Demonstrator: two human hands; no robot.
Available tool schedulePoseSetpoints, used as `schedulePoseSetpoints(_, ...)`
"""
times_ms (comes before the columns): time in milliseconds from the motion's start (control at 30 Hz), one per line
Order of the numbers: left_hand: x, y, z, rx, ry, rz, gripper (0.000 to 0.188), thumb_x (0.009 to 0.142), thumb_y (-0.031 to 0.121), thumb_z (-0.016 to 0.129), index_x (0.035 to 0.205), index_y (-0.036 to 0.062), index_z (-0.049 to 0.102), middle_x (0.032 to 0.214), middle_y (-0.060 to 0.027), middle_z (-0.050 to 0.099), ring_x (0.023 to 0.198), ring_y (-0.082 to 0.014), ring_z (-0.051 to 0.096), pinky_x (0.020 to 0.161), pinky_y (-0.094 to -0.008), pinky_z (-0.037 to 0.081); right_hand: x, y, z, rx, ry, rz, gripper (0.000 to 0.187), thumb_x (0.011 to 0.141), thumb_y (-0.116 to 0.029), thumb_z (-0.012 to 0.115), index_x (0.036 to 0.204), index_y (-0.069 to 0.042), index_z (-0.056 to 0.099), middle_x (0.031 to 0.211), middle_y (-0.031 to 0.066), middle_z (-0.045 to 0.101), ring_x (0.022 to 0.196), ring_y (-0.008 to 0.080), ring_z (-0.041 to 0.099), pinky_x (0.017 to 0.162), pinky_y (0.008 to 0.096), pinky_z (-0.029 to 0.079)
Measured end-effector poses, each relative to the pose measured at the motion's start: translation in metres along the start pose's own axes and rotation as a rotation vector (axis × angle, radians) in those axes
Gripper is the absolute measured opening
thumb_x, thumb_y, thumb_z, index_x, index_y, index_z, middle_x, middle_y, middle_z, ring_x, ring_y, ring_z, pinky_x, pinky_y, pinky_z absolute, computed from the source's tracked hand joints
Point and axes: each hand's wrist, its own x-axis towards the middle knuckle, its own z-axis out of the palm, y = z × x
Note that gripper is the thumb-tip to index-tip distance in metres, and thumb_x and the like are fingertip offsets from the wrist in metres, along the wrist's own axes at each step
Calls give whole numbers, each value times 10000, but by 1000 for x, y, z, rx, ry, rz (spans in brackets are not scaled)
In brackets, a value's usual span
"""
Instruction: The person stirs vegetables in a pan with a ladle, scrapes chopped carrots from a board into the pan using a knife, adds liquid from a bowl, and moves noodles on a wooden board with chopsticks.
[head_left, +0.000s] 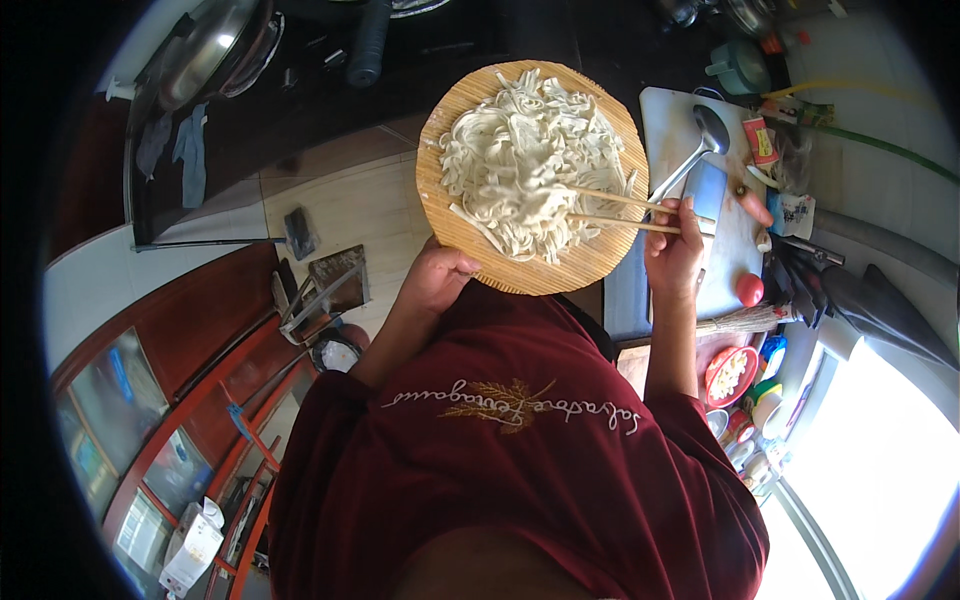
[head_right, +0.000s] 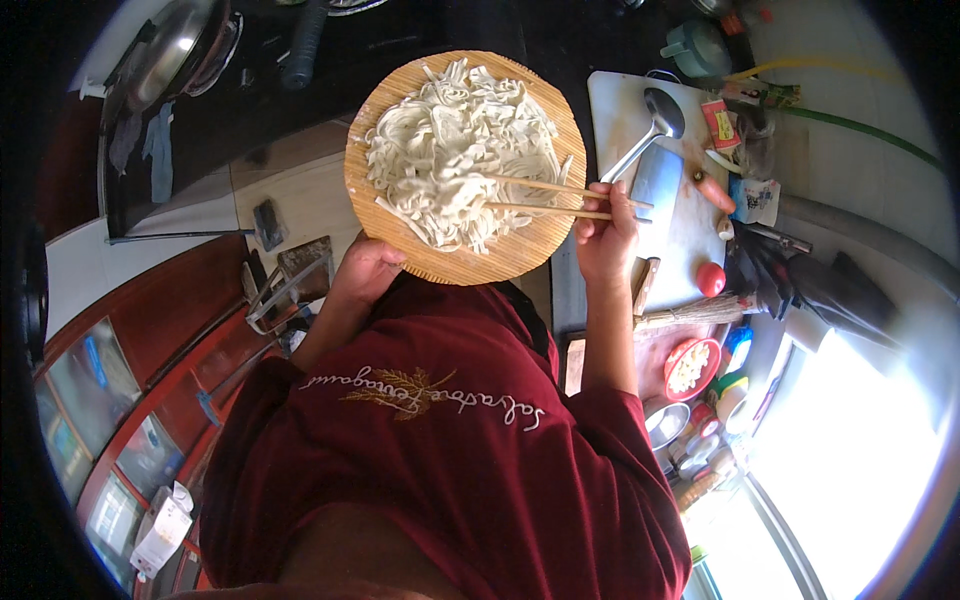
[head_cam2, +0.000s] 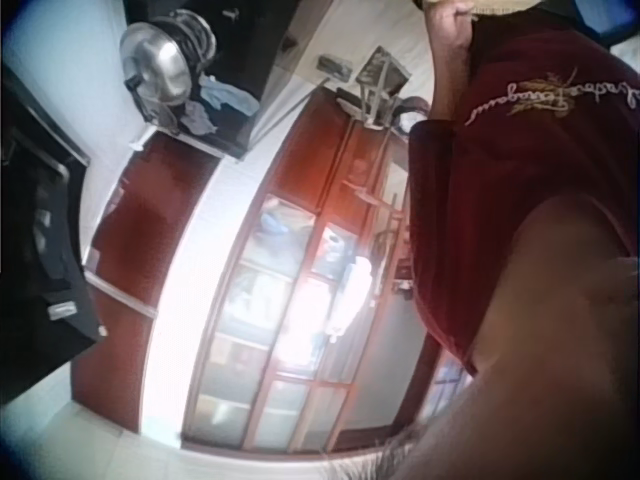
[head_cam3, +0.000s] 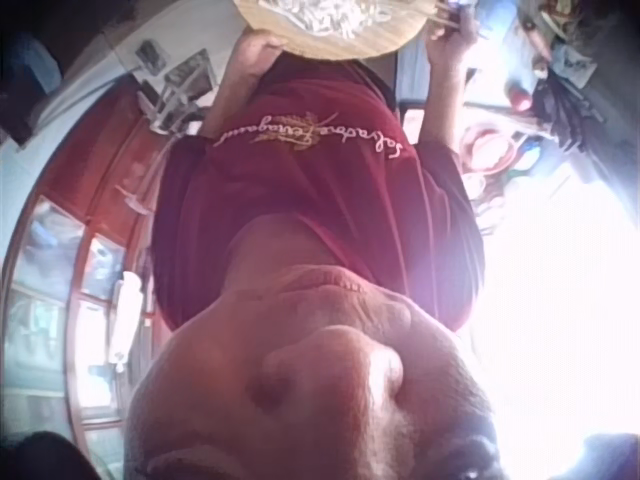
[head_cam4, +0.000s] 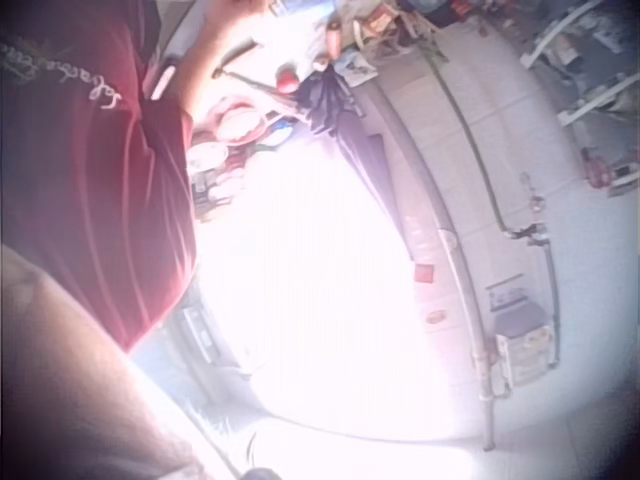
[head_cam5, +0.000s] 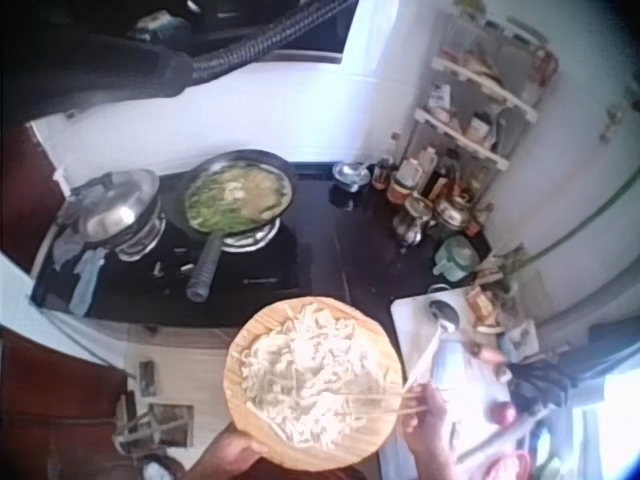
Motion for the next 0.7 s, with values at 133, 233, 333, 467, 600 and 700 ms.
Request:
schedulePoseSetpoints(133,3,-4,-1,-8,33,27,692,613,-51,498,1284,-40,332,1235,-141,482,1138,-271,477,981,-373,368,2,-13,-4,-12,-42,-4,293,939,-287,421,901,-30,555,684,48,513,442,81,403,369,183,320)
schedulePoseSetpoints(233,4,-7,-1,-33,-17,56,650,625,-48,499,1261,-36,364,1210,-139,503,1125,-267,485,966,-370,378,-1,-20,-1,-30,-50,-9,276,940,-276,415,946,-36,551,727,39,538,445,59,389,372,163,302)
schedulePoseSetpoints(333,2,-14,-13,219,-152,217,476,690,-13,515,1164,-20,474,1179,-129,528,1113,-237,490,938,-357,389,5,-22,-21,35,-47,38,276,916,-272,457,959,-18,557,750,64,578,508,90,483,410,174,370)
schedulePoseSetpoints(467,10,-23,-20,-67,18,39,600,583,-49,503,1182,-22,468,1166,-106,542,1093,-243,506,929,-373,397,-8,-38,-15,-90,-107,-15,274,921,-260,451,980,-14,556,758,70,592,455,74,473,369,165,358)
schedulePoseSetpoints(600,5,-13,-2,-114,-56,67,499,630,-49,486,1129,-57,498,1059,-131,585,982,-243,559,856,-338,435,-25,-66,10,-371,-24,-178,308,931,-295,442,990,-10,542,738,54,560,426,66,419,360,172,312)
schedulePoseSetpoints(700,6,-16,-2,-163,-53,81,498,631,-55,488,1128,-54,495,1041,-131,589,971,-246,564,841,-337,444,-43,-84,44,-592,-22,-305,316,934,-291,437,968,3,544,692,49,531,424,74,418,353,182,316)
